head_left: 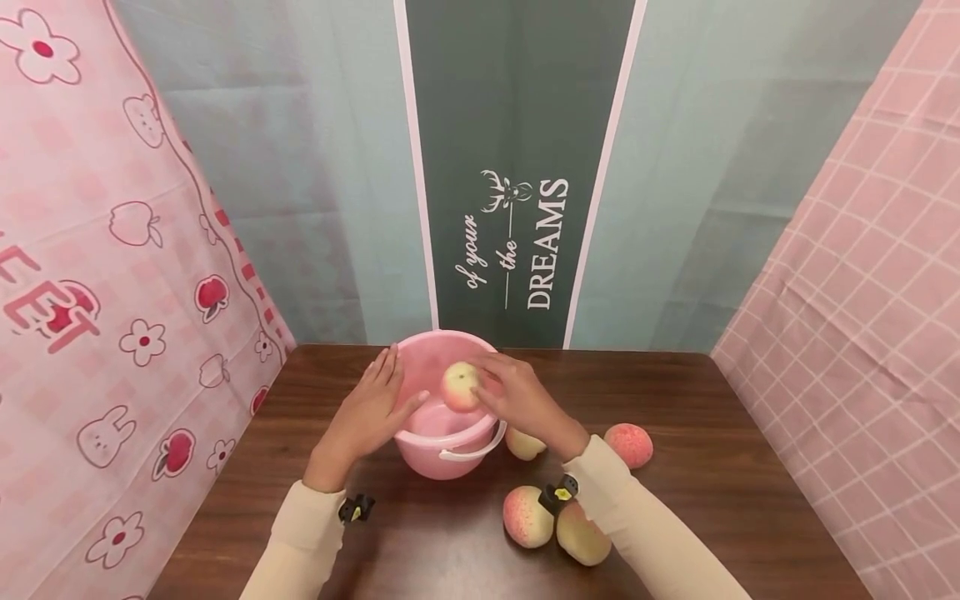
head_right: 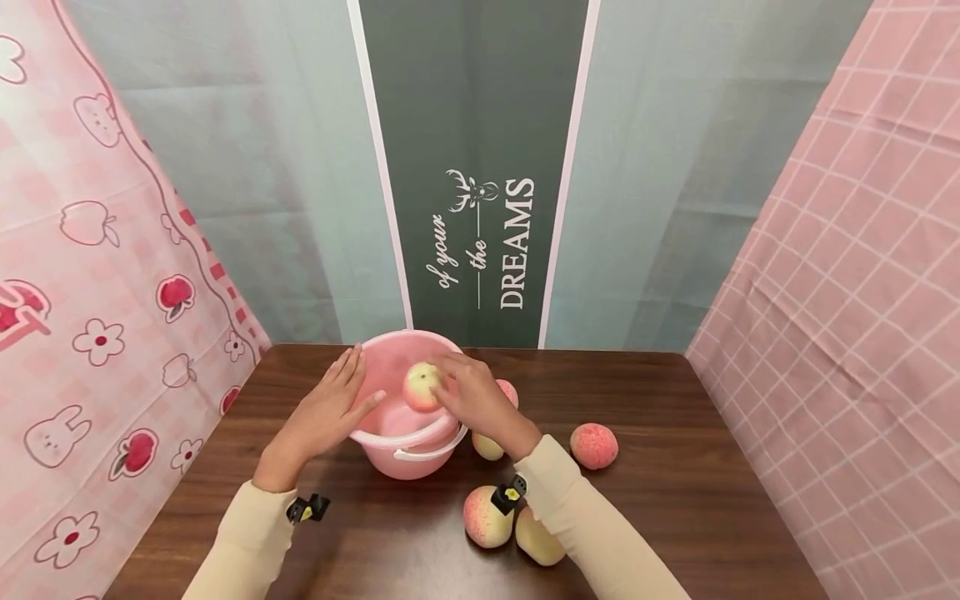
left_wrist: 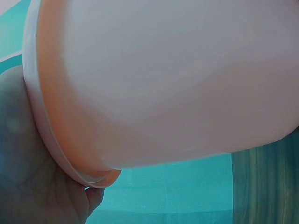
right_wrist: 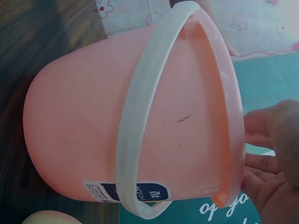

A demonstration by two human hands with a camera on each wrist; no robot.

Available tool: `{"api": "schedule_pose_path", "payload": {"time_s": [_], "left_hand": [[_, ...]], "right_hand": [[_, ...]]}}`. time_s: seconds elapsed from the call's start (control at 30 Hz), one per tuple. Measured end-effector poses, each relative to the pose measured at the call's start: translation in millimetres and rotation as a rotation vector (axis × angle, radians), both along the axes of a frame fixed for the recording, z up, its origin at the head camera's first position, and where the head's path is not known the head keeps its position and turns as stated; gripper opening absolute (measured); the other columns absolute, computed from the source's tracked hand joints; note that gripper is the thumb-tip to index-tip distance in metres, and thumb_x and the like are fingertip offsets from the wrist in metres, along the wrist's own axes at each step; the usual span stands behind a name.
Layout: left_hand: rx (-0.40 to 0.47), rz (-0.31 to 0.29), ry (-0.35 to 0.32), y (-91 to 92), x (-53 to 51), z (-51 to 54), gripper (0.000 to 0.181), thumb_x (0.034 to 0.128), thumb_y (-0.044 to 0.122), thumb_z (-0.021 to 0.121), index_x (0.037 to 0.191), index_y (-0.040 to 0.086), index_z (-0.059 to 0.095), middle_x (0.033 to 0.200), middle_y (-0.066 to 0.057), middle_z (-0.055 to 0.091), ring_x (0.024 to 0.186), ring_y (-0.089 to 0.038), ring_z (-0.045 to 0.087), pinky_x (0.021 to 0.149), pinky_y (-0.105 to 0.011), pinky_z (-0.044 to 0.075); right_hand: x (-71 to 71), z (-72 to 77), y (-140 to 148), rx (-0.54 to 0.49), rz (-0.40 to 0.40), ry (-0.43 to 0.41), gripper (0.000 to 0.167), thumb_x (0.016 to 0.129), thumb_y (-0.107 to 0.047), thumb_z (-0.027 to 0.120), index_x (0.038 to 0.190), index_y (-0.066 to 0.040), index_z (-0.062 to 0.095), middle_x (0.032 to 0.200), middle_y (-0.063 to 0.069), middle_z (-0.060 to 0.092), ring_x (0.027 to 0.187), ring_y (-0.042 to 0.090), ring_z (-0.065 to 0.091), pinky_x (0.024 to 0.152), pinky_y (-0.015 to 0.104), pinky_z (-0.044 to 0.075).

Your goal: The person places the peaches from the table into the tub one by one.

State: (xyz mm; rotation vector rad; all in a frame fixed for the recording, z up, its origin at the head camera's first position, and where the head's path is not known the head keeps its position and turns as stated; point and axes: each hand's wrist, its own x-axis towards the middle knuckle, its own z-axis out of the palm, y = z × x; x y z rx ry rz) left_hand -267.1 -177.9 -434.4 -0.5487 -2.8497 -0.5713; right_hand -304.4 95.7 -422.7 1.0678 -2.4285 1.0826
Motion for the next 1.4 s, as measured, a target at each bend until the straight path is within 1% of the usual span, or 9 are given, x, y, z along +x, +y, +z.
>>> {"api": "schedule_pose_path", "payload": {"time_s": [0.1,0.3,0.5,0.73,0.77,0.97,1.1,1.17,1.4], "left_hand": [[0.001,0.001,0.005,0.0,0.0,-0.8,0.085,0.1033,0.057,0.043,0.156,-0.007,0.025,0.166,-0.023,0.016,0.154,-0.039,0.014,0.124,-0.05,0.016],[0.006,0.0,0.011,0.2,0.5,-0.8,0.084,0.1032,0.054,0.046,0.156,-0.008,0.026,0.165,-0.024,0.016,0.154,-0.04,0.015,0.124,-0.051,0.016],[0.019,-0.006,0.014,0.6,1.4,0.9,0.083,0.1033,0.054,0.045,0.156,-0.008,0.026,0.165,-0.025,0.017,0.153,-0.041,0.015,0.123,-0.052,0.017],[0.025,0.0,-0.002,-0.3,1.7,0.8,0.084,0.1034,0.055,0.044,0.157,-0.007,0.024,0.166,-0.024,0.014,0.154,-0.04,0.014,0.124,-0.052,0.016],[0.023,0.0,-0.008,-0.5,1.8,1.0,0.084,0.1035,0.055,0.044,0.157,-0.007,0.024,0.166,-0.023,0.014,0.154,-0.039,0.013,0.124,-0.052,0.015],[0.016,-0.007,0.0,-0.1,1.0,1.4,0.084,0.1034,0.055,0.045,0.156,-0.008,0.025,0.166,-0.025,0.015,0.154,-0.04,0.013,0.124,-0.052,0.015],[0.015,-0.008,-0.002,0.4,0.9,1.5,0.084,0.1036,0.054,0.045,0.156,-0.009,0.025,0.166,-0.025,0.014,0.154,-0.04,0.012,0.124,-0.051,0.014],[0.017,-0.007,-0.006,0.2,1.2,1.4,0.084,0.1036,0.054,0.044,0.156,-0.008,0.024,0.166,-0.024,0.014,0.154,-0.04,0.012,0.124,-0.051,0.014],[0.02,-0.009,-0.025,-1.6,1.3,2.0,0.085,0.1033,0.057,0.042,0.158,-0.005,0.022,0.167,-0.021,0.012,0.155,-0.038,0.009,0.125,-0.051,0.013]], "right_hand": [[-0.2,-2.9,1,-0.019,-0.013,-0.001,0.039,0.088,-0.005,0.078,0.125,0.0,0.07,0.126,0.013,0.07,0.116,0.025,0.066,0.097,0.038,0.055],[-0.5,-6.7,2,-0.042,-0.001,-0.032,0.039,0.088,-0.006,0.078,0.126,-0.004,0.07,0.128,0.011,0.069,0.118,0.023,0.065,0.096,0.036,0.055],[-1.1,-7.8,5,-0.064,0.004,-0.022,0.04,0.087,-0.005,0.079,0.127,-0.009,0.071,0.127,0.009,0.069,0.118,0.022,0.065,0.094,0.035,0.056],[-5.3,-10.4,16,-0.121,-0.031,-0.001,0.038,0.086,-0.003,0.079,0.124,-0.009,0.072,0.125,0.008,0.069,0.1,0.027,0.068,0.081,0.037,0.062],[-6.1,-11.4,18,-0.128,-0.04,-0.001,0.037,0.086,-0.003,0.078,0.123,-0.008,0.073,0.125,0.008,0.069,0.099,0.027,0.068,0.082,0.036,0.061],[-11.3,-18.1,28,-0.177,-0.079,-0.041,0.034,0.088,-0.007,0.079,0.122,-0.004,0.073,0.127,0.01,0.068,0.113,0.023,0.068,0.093,0.038,0.056],[-13.4,-21.2,36,-0.2,-0.071,-0.091,0.037,0.089,-0.009,0.079,0.125,-0.003,0.07,0.128,0.011,0.067,0.114,0.023,0.068,0.092,0.041,0.057],[-13.4,-23.4,39,-0.186,-0.084,-0.105,0.039,0.089,-0.011,0.079,0.126,-0.004,0.07,0.13,0.009,0.067,0.114,0.023,0.068,0.092,0.04,0.057],[-9.3,-32.5,51,-0.116,-0.157,-0.134,0.037,0.093,-0.03,0.077,0.125,-0.014,0.071,0.131,0.005,0.067,0.124,0.022,0.062,0.098,0.042,0.054]]}}
